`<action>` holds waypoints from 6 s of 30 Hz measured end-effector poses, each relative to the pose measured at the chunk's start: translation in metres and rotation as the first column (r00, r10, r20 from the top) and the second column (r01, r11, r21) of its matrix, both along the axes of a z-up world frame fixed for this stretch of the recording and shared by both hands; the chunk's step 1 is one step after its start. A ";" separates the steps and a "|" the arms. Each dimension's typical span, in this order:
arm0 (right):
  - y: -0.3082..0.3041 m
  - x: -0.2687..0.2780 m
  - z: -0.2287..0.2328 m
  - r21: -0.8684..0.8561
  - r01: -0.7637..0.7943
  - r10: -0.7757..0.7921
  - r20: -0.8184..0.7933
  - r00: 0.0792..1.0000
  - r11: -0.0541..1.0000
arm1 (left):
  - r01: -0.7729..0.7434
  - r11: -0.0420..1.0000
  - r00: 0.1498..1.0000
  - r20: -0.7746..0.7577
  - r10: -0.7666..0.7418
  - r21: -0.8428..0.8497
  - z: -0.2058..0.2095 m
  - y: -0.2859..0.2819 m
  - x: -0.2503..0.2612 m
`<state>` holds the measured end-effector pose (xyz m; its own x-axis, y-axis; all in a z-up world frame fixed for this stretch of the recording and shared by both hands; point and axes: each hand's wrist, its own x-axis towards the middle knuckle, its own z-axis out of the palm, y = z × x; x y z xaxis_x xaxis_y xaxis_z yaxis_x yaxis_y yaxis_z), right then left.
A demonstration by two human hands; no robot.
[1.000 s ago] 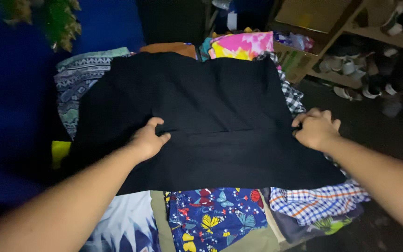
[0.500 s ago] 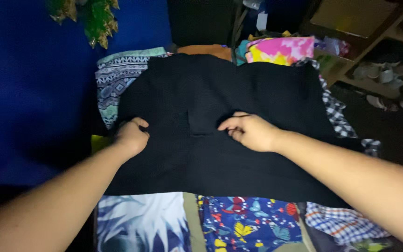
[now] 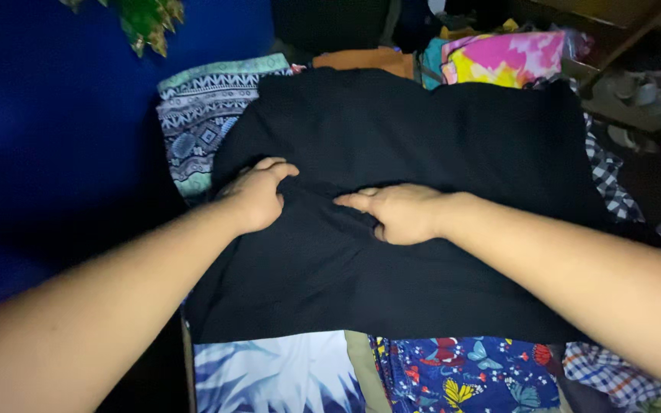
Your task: The person folds a black garment, a patterned black top, a floral skirt, and a red and white patterned pair of shorts by hand on a surface, then places them onto a stack of folded items.
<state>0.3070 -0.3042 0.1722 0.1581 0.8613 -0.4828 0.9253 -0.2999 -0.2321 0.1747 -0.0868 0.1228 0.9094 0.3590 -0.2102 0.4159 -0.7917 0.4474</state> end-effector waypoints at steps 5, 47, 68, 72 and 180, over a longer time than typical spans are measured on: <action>-0.004 0.023 -0.011 0.094 0.055 -0.052 -0.036 0.998 0.994 | -0.017 0.999 0.977 -0.214 0.022 0.028 0.014 -0.002 0.017; -0.096 -0.045 -0.032 -0.337 0.844 -0.665 -0.746 0.031 0.417 | -0.452 0.332 0.892 -0.429 0.144 -0.828 -0.006 -0.016 -0.124; -0.101 -0.066 -0.045 -0.161 0.907 -0.589 -0.801 0.110 0.388 | -0.438 0.773 0.885 -0.369 0.283 -0.459 0.017 -0.054 -0.113; -0.098 -0.071 -0.025 -0.099 0.903 -0.713 -0.651 0.259 0.418 | -0.164 0.959 0.969 -0.220 0.112 -0.232 0.006 -0.047 -0.113; -0.117 0.312 -0.032 0.238 0.542 -0.586 0.448 0.675 0.806 | -0.737 0.481 0.571 -0.058 0.819 -0.476 0.014 0.073 0.118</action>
